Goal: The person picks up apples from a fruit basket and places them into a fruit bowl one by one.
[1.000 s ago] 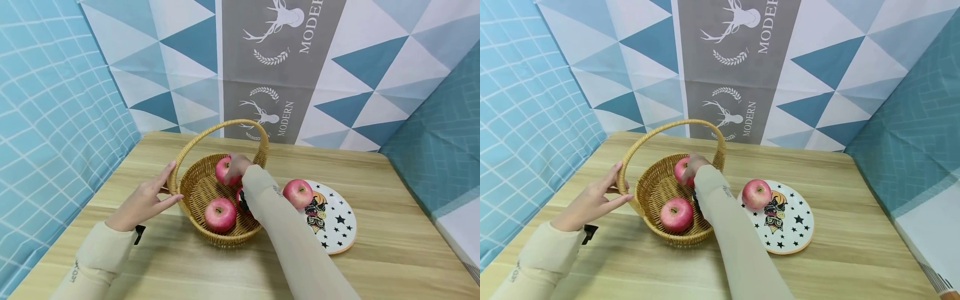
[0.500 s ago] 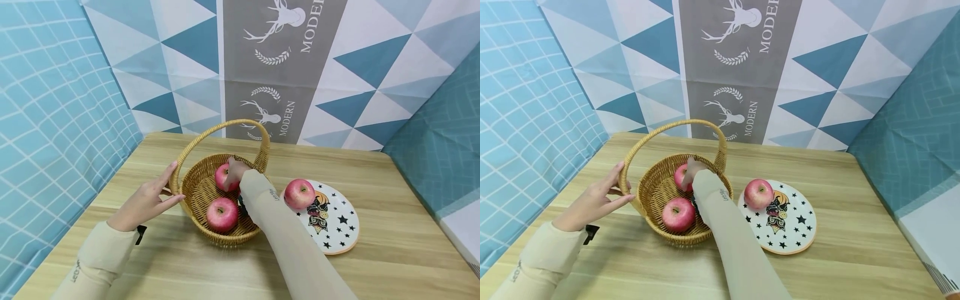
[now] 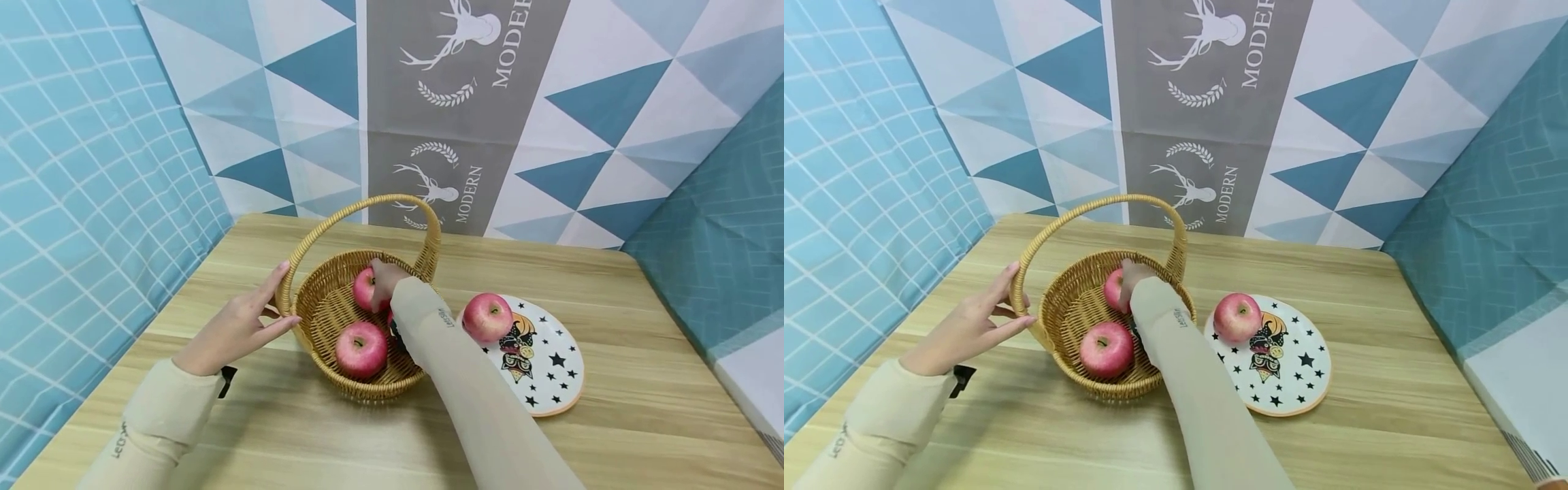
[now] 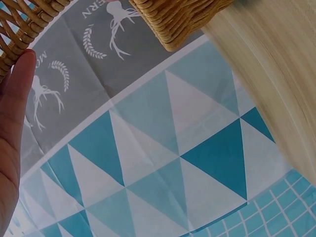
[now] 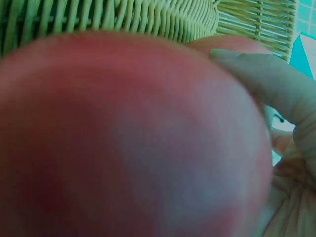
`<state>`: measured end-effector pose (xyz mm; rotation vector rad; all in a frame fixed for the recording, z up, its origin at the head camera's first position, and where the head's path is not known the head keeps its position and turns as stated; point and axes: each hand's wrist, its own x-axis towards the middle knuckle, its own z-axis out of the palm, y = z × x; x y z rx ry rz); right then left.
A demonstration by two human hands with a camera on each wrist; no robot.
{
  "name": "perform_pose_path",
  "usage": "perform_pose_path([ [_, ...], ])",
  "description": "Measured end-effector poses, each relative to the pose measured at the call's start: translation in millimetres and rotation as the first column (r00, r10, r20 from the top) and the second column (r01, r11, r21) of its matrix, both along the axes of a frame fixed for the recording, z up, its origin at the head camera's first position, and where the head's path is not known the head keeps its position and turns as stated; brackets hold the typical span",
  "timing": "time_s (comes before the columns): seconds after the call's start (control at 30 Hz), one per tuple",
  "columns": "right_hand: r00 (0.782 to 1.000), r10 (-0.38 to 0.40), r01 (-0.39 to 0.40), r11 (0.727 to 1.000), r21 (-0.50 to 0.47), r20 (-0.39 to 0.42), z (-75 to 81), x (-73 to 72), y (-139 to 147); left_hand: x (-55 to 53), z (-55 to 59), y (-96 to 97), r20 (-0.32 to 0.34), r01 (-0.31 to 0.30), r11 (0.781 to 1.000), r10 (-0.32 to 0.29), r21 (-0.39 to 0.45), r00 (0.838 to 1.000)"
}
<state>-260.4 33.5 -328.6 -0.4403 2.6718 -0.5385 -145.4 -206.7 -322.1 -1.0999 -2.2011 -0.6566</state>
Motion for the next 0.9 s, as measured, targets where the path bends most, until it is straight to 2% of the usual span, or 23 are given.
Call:
perform_pose_path([
  [0.17,1.0,-0.014,0.014,1.0,-0.014,0.028,3.9,-2.1,6.7,-0.6,0.5,-0.1,0.011,0.012,1.0,-0.012,-0.001,1.0],
  [0.27,1.0,-0.004,0.005,0.999,-0.037,0.018,5.2,-5.8,11.6,-0.6,0.3,0.4,0.009,0.011,1.0,-0.011,0.003,1.0],
  [0.4,0.992,0.115,-0.118,0.991,-0.069,-0.047,4.3,-10.6,20.5,-1.1,-0.7,0.9,0.006,0.011,1.0,-0.011,0.006,1.0],
  [0.5,0.965,0.239,-0.249,0.963,-0.1,-0.105,7.1,-10.2,29.5,-0.6,-1.1,0.6,0.017,0.011,1.0,-0.011,0.014,1.0],
  [0.57,0.951,0.28,-0.296,0.948,-0.117,-0.132,12.2,-7.9,36.3,-0.3,-1.1,0.2,0.023,0.009,1.0,-0.01,0.022,1.0],
  [0.77,0.921,0.325,-0.349,0.933,-0.085,-0.214,29.9,-1.8,57.4,0.1,-0.2,-0.4,0.02,0.0,1.0,0.0,0.024,1.0],
  [0.9,0.878,0.368,-0.399,0.916,-0.042,-0.306,36.0,1.4,73.4,-0.9,0.4,0.1,0.012,0.009,1.0,-0.009,0.023,1.0],
])
